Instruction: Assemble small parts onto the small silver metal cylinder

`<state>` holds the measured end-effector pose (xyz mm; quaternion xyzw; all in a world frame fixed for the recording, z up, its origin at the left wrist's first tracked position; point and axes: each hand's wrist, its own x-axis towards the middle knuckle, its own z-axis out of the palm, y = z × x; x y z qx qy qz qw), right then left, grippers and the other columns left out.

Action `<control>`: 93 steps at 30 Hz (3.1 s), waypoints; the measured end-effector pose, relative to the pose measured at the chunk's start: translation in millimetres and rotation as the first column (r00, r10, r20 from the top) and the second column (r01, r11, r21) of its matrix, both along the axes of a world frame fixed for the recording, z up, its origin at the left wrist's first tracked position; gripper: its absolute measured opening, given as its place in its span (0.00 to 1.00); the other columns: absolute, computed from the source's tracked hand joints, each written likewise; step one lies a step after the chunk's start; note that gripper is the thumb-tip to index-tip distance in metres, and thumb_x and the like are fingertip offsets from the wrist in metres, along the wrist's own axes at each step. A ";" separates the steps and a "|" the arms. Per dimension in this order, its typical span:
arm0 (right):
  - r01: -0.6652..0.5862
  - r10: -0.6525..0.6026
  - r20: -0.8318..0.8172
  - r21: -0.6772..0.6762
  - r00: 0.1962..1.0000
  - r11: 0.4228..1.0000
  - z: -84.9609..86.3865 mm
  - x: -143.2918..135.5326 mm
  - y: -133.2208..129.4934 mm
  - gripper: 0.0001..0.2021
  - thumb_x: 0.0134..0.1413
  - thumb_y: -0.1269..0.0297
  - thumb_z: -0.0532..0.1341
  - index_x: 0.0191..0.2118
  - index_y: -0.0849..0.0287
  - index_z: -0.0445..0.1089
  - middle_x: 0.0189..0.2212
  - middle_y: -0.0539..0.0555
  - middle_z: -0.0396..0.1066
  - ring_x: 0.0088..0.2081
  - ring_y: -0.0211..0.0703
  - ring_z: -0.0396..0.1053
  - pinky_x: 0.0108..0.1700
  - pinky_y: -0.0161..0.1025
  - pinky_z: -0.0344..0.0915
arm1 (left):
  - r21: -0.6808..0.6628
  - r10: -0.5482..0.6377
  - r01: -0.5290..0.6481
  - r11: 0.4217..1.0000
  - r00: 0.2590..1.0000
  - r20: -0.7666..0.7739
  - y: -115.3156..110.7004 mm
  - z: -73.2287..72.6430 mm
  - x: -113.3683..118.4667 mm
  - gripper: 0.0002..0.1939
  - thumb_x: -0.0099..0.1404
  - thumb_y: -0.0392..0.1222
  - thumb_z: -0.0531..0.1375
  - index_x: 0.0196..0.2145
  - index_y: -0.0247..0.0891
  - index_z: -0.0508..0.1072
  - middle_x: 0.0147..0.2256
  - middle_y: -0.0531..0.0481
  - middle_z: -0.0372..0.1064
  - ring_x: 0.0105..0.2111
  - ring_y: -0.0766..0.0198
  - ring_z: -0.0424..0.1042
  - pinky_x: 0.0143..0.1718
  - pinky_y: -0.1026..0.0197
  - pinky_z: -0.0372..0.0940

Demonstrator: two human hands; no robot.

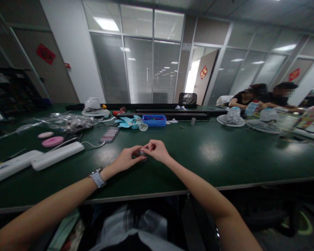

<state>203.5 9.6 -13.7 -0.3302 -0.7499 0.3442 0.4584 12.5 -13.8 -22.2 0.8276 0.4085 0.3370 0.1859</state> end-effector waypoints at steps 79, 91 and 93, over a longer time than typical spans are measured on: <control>0.002 0.003 -0.053 0.092 0.999 0.996 0.0 -4.2 -3.1 0.14 0.49 0.59 0.64 0.22 0.60 0.61 0.31 0.54 0.74 0.24 0.34 0.65 0.26 0.33 0.59 | 0.030 -0.007 0.008 1.000 1.000 -0.025 0.2 1.4 0.1 0.23 0.59 0.53 0.60 0.48 0.41 0.69 0.35 0.49 0.75 0.31 0.61 0.73 0.35 0.61 0.66; -0.256 0.297 0.115 -0.280 0.948 0.925 -10.3 44.0 24.5 0.13 0.40 0.61 0.69 0.23 0.63 0.65 0.31 0.56 0.76 0.39 0.43 0.74 0.44 0.43 0.68 | 0.015 -0.006 0.006 1.000 1.000 -0.004 -0.8 1.6 0.6 0.21 0.59 0.53 0.60 0.47 0.41 0.70 0.39 0.49 0.75 0.33 0.61 0.73 0.36 0.61 0.67; -0.296 0.370 0.185 -0.334 0.910 0.895 -9.4 48.2 24.3 0.12 0.40 0.62 0.69 0.26 0.63 0.67 0.32 0.57 0.76 0.38 0.42 0.74 0.42 0.41 0.69 | 0.017 -0.001 0.001 1.000 1.000 -0.003 -1.0 1.7 0.9 0.21 0.59 0.53 0.60 0.47 0.41 0.70 0.39 0.49 0.75 0.33 0.61 0.73 0.36 0.60 0.67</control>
